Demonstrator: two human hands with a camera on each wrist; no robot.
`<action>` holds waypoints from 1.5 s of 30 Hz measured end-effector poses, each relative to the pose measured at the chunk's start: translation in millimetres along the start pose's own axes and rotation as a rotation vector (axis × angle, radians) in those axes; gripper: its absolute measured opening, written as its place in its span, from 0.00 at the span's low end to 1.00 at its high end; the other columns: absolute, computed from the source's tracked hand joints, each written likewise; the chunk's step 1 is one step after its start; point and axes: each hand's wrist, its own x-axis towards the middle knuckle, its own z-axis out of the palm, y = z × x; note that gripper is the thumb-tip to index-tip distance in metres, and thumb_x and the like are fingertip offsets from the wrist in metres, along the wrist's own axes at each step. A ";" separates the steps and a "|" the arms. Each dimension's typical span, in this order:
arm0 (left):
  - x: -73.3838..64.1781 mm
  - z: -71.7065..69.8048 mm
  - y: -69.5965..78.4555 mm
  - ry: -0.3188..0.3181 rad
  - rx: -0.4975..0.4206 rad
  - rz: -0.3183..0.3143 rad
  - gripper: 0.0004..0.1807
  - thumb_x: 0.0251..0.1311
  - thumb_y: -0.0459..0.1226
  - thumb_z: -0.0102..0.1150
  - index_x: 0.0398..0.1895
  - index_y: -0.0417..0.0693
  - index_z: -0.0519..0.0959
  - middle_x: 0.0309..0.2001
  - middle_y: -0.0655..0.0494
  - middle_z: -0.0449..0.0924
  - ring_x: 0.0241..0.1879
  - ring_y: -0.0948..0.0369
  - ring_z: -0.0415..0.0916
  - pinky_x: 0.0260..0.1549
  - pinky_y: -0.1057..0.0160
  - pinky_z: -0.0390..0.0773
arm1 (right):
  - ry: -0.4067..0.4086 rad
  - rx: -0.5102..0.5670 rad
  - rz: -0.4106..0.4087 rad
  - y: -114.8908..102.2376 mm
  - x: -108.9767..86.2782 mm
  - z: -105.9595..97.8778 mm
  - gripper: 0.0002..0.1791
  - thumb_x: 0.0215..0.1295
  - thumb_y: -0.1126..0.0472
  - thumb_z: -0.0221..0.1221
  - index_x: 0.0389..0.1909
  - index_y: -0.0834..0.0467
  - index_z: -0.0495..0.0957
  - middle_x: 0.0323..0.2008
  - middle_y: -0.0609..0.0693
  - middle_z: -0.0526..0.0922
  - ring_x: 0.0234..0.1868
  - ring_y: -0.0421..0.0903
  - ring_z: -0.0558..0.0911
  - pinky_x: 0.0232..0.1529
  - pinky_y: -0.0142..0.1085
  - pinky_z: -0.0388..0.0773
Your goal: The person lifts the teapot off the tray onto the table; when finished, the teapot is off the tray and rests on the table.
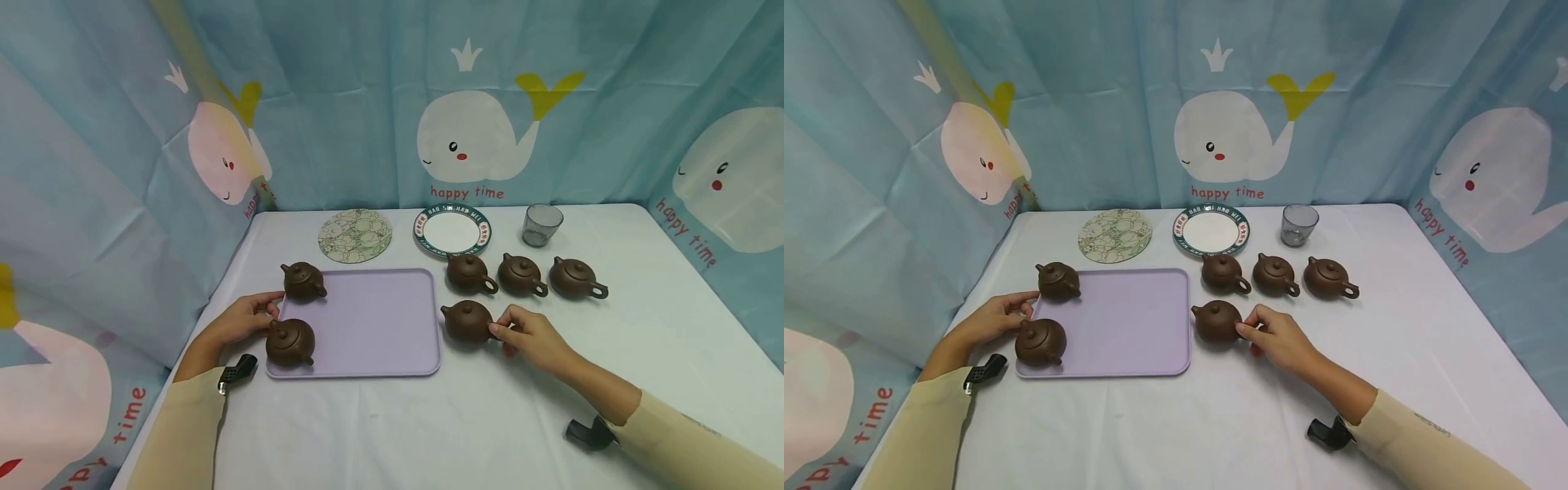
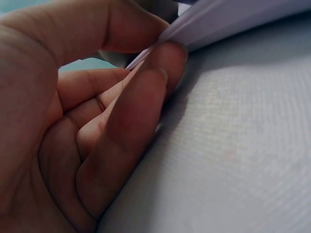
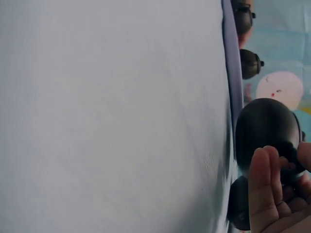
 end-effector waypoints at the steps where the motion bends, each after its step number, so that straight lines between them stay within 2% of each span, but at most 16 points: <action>1: 0.1 -0.2 -0.3 0.001 0.000 -0.001 0.35 0.55 0.26 0.57 0.68 0.30 0.62 0.38 0.43 0.72 0.32 0.58 0.72 0.30 0.64 0.77 | 0.002 0.002 -0.003 1.0 -0.8 0.2 0.11 0.66 0.54 0.61 0.33 0.58 0.75 0.19 0.51 0.79 0.23 0.47 0.79 0.27 0.37 0.75; 10: 0.9 2.5 -0.6 -0.006 0.012 0.002 0.34 0.54 0.26 0.55 0.68 0.29 0.63 0.38 0.45 0.73 0.31 0.57 0.72 0.29 0.63 0.77 | -0.010 -0.001 0.008 9.5 -7.7 0.9 0.12 0.66 0.54 0.61 0.32 0.58 0.74 0.18 0.51 0.79 0.22 0.47 0.78 0.27 0.35 0.72; 15: 2.0 5.6 0.6 -0.022 -0.002 0.002 0.34 0.54 0.26 0.55 0.68 0.29 0.62 0.37 0.45 0.73 0.32 0.58 0.72 0.30 0.64 0.76 | -0.041 0.040 0.010 15.7 -11.8 1.6 0.11 0.65 0.57 0.61 0.31 0.60 0.73 0.17 0.53 0.78 0.20 0.48 0.80 0.27 0.36 0.74; 16: 0.3 6.1 5.4 -0.026 -0.004 0.004 0.34 0.54 0.25 0.55 0.68 0.28 0.61 0.37 0.44 0.72 0.32 0.58 0.72 0.30 0.64 0.76 | -0.045 0.051 0.013 16.4 -12.5 1.4 0.11 0.65 0.57 0.62 0.31 0.60 0.73 0.17 0.53 0.79 0.21 0.48 0.80 0.27 0.36 0.75; 20: -1.0 5.9 7.8 -0.025 0.001 0.003 0.35 0.55 0.25 0.54 0.68 0.27 0.60 0.37 0.45 0.72 0.32 0.58 0.71 0.30 0.64 0.76 | -0.077 0.065 0.035 19.3 -12.7 -0.7 0.09 0.66 0.60 0.61 0.32 0.61 0.73 0.19 0.55 0.79 0.22 0.49 0.81 0.28 0.37 0.77; 25: 1.4 5.1 2.3 -0.015 0.020 0.007 0.34 0.54 0.26 0.55 0.68 0.28 0.62 0.36 0.46 0.73 0.31 0.57 0.72 0.30 0.64 0.76 | -0.134 0.073 0.046 18.9 -11.9 -6.0 0.10 0.65 0.58 0.62 0.33 0.61 0.74 0.23 0.55 0.80 0.25 0.49 0.82 0.28 0.40 0.80; 29: 1.8 4.1 3.0 -0.008 0.027 0.007 0.34 0.54 0.27 0.55 0.68 0.28 0.62 0.36 0.47 0.73 0.31 0.58 0.72 0.29 0.64 0.76 | -0.130 -0.011 0.020 16.4 -8.0 -11.3 0.11 0.64 0.54 0.63 0.31 0.58 0.76 0.22 0.52 0.81 0.24 0.48 0.82 0.26 0.38 0.78; 33: 1.9 3.3 4.5 -0.007 0.016 0.004 0.35 0.55 0.27 0.55 0.68 0.28 0.61 0.37 0.47 0.73 0.31 0.58 0.72 0.30 0.64 0.76 | -0.074 -0.115 0.006 8.7 -0.8 -19.9 0.11 0.63 0.50 0.64 0.31 0.55 0.78 0.20 0.49 0.81 0.22 0.47 0.81 0.24 0.37 0.75; 37: 0.7 1.8 6.6 -0.009 0.006 0.009 0.35 0.55 0.26 0.55 0.68 0.28 0.61 0.37 0.46 0.72 0.30 0.59 0.72 0.29 0.64 0.76 | 0.001 -0.157 -0.021 -8.8 9.3 -26.3 0.11 0.64 0.50 0.63 0.33 0.55 0.78 0.21 0.49 0.81 0.22 0.45 0.80 0.24 0.38 0.74; 41: -2.0 0.4 8.1 -0.009 0.009 0.011 0.35 0.55 0.26 0.55 0.69 0.27 0.60 0.37 0.45 0.72 0.30 0.59 0.72 0.29 0.64 0.76 | 0.044 -0.127 -0.074 -28.7 21.4 -22.6 0.11 0.65 0.51 0.62 0.35 0.55 0.79 0.26 0.51 0.83 0.25 0.46 0.82 0.27 0.40 0.76; 45: -3.6 0.9 7.0 -0.009 0.003 0.012 0.35 0.55 0.25 0.54 0.68 0.27 0.60 0.37 0.46 0.72 0.30 0.59 0.72 0.29 0.65 0.75 | 0.026 -0.040 -0.107 -46.3 32.9 -7.7 0.11 0.65 0.52 0.62 0.36 0.56 0.79 0.27 0.53 0.81 0.26 0.47 0.82 0.30 0.41 0.79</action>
